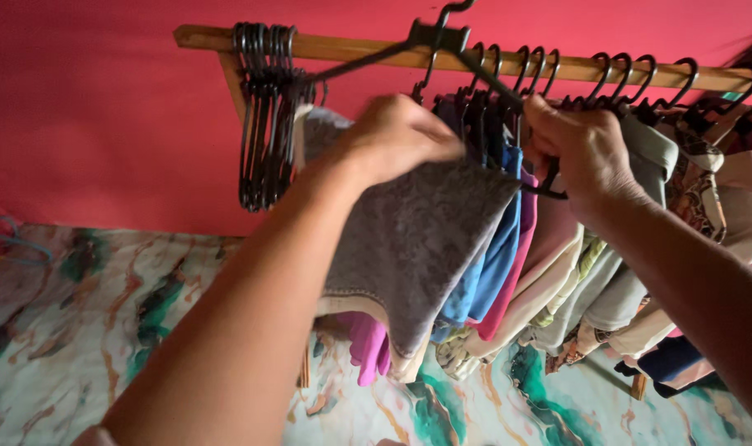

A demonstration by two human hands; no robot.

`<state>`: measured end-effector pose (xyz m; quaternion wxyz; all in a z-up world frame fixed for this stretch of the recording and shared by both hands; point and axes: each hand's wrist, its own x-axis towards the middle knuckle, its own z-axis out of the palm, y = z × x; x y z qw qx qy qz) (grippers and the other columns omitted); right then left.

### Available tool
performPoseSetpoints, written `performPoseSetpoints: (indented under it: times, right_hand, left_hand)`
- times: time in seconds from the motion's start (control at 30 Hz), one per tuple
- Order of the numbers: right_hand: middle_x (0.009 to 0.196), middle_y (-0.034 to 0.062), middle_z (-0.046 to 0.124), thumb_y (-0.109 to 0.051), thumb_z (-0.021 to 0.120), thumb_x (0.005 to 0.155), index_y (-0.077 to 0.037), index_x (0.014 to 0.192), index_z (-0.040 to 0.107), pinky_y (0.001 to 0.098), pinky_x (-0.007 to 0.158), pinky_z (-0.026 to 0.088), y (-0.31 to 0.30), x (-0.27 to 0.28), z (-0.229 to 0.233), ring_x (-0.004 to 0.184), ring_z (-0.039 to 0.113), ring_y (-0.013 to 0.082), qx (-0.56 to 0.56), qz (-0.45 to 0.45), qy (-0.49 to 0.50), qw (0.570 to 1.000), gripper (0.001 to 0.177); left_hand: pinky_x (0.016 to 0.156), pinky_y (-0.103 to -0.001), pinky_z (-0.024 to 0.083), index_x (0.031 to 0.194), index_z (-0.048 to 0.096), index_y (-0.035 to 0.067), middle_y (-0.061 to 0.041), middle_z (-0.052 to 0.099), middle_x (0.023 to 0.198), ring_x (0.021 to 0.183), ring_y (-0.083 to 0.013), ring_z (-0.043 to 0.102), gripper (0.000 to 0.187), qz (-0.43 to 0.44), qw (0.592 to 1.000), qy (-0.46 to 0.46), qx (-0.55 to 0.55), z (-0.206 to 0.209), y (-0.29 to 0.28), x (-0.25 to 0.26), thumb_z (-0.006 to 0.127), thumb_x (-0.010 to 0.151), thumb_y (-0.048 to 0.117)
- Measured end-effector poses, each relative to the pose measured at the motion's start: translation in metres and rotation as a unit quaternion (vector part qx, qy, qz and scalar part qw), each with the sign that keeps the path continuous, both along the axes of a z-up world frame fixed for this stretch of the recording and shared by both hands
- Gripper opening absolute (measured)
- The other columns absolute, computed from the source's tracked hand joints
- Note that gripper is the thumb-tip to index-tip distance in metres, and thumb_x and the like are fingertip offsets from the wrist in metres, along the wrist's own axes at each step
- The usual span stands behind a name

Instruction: The person takes garments from a laundry basket, places each on a hanger, and hangs them on a wooden clothing rack. The person handles several items including a grey patterned cloth, a white and pink patterned cloth, a beige cloth, and a pink polka-dotted cloth.

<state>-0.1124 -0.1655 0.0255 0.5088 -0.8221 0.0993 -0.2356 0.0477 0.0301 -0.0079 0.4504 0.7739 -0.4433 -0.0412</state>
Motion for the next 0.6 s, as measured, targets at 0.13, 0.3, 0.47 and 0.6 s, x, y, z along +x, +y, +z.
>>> performPoseSetpoints:
  times: [0.13,0.3,0.47,0.6]
  right_hand:
    - [0.061,0.0018,0.048,-0.037,0.056,0.109,-0.012,0.059,0.041,0.0314,0.055,0.041,0.001,0.008,0.005,0.055,0.046,0.0119,0.026,0.021,-0.015,0.999,0.058]
    - [0.06,0.002,0.053,-0.038,0.059,0.105,-0.012,0.061,0.053,0.0327,0.053,0.045,0.005,0.006,0.003,0.052,0.05,0.0129,-0.013,0.009,-0.024,1.0,0.052]
    - [0.06,0.002,0.052,-0.038,0.067,0.104,-0.01,0.063,0.054,0.0324,0.053,0.046,0.012,0.005,-0.006,0.053,0.053,0.0126,0.008,0.027,-0.045,0.999,0.051]
    - [0.061,0.0038,0.057,-0.038,0.067,0.103,-0.009,0.063,0.057,0.0315,0.053,0.044,0.007,0.002,-0.011,0.053,0.052,0.0132,-0.01,0.001,-0.036,0.999,0.05]
  left_hand:
    - [0.079,-0.033,0.058,0.094,0.083,0.019,-0.007,0.08,0.088,0.08,-0.0201,0.078,0.024,-0.025,0.993,-0.112,-0.028,0.003,-0.017,-0.024,0.086,0.071,0.022]
    - [0.076,-0.031,0.06,0.083,0.083,0.015,-0.007,0.081,0.081,0.075,-0.0181,0.079,0.012,0.058,0.997,-0.02,-0.057,-0.006,-0.033,-0.032,0.081,0.072,0.017]
    - [0.074,-0.036,0.059,0.079,0.08,0.012,-0.008,0.078,0.079,0.076,-0.021,0.079,0.008,0.155,0.975,-0.04,-0.153,-0.004,-0.054,-0.031,0.072,0.079,0.012]
    - [0.085,-0.065,0.041,0.081,0.083,0.021,-0.01,0.075,0.087,0.088,-0.0367,0.07,0.018,0.195,0.953,-0.192,-0.131,-0.002,-0.057,-0.037,0.082,0.064,0.027]
